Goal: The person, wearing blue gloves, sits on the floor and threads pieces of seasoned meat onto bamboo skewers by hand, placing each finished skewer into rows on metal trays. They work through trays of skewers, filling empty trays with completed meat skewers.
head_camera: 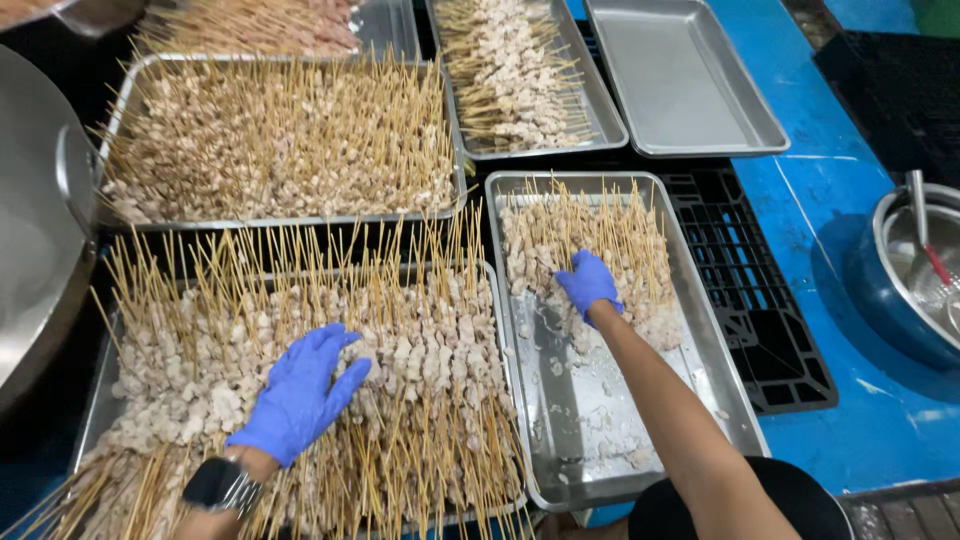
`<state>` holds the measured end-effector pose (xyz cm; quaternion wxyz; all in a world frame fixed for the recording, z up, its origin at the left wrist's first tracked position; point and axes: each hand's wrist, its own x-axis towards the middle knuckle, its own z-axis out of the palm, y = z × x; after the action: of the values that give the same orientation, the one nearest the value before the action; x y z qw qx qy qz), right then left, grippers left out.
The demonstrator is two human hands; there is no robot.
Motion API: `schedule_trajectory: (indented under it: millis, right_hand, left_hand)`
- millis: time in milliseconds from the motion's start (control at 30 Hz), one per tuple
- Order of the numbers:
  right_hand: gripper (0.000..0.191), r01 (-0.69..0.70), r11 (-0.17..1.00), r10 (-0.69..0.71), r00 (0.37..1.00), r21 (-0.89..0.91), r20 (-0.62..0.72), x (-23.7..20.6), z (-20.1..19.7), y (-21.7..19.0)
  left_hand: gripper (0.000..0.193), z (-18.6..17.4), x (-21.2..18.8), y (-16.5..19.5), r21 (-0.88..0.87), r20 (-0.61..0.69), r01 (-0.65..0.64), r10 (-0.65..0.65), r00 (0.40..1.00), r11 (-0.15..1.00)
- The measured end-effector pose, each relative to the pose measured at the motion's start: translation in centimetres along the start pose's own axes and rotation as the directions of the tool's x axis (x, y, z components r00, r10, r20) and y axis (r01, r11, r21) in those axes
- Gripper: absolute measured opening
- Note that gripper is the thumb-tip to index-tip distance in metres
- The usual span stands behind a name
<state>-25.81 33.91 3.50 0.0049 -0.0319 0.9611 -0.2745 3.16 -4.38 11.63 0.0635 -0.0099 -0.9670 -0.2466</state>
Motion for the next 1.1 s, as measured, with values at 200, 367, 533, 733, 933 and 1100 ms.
schedule_trajectory:
  millis: [200,367,533,733,933,1100]
  right_hand:
    - [0.033,-0.047,0.999,0.046,0.998,0.004,0.041,1.0,-0.2,0.4]
    - [0.037,0.002,0.999,-0.011,0.981,0.049,0.192,2.0,-1.7,0.8]
    - [0.029,-0.047,0.976,-0.064,0.872,0.214,0.485,1.4,-5.1,1.1]
    - [0.022,0.119,0.974,-0.193,0.878,0.191,0.438,-2.5,-13.2,-3.9]
    - [0.016,0.811,0.558,-0.770,0.585,0.176,-0.257,-14.1,-12.7,-13.6]
    - [0.032,0.066,0.736,-0.432,0.812,0.673,0.393,-23.2,-5.2,-18.8]
  left_hand:
    - [0.050,-3.1,-1.3,1.3,-0.043,-0.122,-0.002,-0.003,0.993,0.999]
    - [0.048,-3.5,-0.7,1.8,-0.094,-0.127,0.013,-0.025,0.992,0.996]
    - [0.048,-3.6,0.0,2.6,-0.115,-0.156,-0.028,0.010,0.988,0.993]
    - [0.052,-3.6,0.7,4.4,-0.378,0.035,0.223,-0.226,0.973,0.899]
    - [0.063,-0.7,1.7,8.4,-0.869,0.494,0.493,-0.171,0.853,-0.048]
    - [0.055,-1.0,0.2,7.7,-0.806,0.250,0.189,-0.035,0.968,-0.561]
